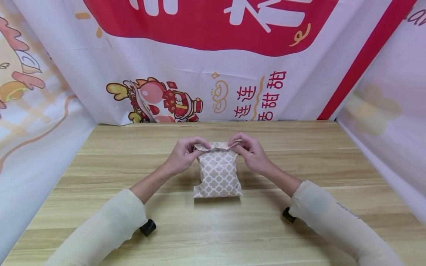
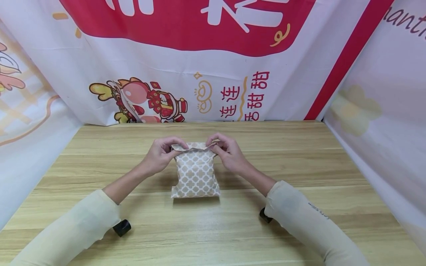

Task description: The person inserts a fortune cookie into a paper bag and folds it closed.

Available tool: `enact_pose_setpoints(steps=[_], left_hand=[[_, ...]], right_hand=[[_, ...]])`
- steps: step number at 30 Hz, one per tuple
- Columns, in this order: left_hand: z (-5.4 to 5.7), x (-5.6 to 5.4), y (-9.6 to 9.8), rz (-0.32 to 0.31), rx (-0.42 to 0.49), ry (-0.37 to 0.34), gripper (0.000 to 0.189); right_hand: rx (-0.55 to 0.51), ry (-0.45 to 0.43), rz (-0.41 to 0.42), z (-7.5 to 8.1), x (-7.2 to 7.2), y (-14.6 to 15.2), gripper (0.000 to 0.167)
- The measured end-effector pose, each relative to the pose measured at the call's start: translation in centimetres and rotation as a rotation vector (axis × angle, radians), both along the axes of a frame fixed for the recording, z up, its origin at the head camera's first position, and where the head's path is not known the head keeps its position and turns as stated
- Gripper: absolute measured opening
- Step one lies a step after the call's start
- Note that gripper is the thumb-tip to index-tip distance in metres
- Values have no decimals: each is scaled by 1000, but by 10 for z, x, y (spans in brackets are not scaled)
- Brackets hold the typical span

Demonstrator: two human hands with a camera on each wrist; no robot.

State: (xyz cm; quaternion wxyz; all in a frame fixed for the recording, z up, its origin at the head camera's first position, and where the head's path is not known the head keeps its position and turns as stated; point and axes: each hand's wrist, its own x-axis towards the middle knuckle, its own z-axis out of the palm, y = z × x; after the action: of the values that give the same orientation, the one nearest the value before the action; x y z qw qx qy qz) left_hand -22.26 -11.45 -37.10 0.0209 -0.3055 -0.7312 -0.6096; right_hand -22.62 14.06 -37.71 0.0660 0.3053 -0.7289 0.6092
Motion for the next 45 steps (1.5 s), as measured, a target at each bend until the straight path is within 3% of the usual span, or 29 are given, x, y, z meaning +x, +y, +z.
enact_pose_setpoints(steps=[9, 18, 26, 30, 34, 39, 42, 45], left_hand=[[-2, -1, 1, 28, -37, 38, 13], [-2, 0, 1, 118, -155, 124, 24], [-2, 3, 3, 135, -124, 186, 6], [-3, 5, 7, 143, -89, 217, 21], [-1, 7, 9, 142, -57, 235, 23], [4, 11, 12, 141, -39, 340, 17], [6, 12, 12, 150, -45, 416, 17], [9, 13, 11, 158, -57, 447, 18]], right_hand=[[-22, -26, 48, -2, 0, 3, 14], [81, 19, 46, 2, 0, 6, 18], [118, -22, 73, 9, 1, 7, 11], [123, -21, 78, 13, 3, 10, 12], [130, -22, 43, 19, 6, 10, 15], [201, 94, -42, 26, 12, 7, 23], [279, 205, -102, 29, 13, 6, 17], [329, 264, -158, 33, 15, 6, 11]])
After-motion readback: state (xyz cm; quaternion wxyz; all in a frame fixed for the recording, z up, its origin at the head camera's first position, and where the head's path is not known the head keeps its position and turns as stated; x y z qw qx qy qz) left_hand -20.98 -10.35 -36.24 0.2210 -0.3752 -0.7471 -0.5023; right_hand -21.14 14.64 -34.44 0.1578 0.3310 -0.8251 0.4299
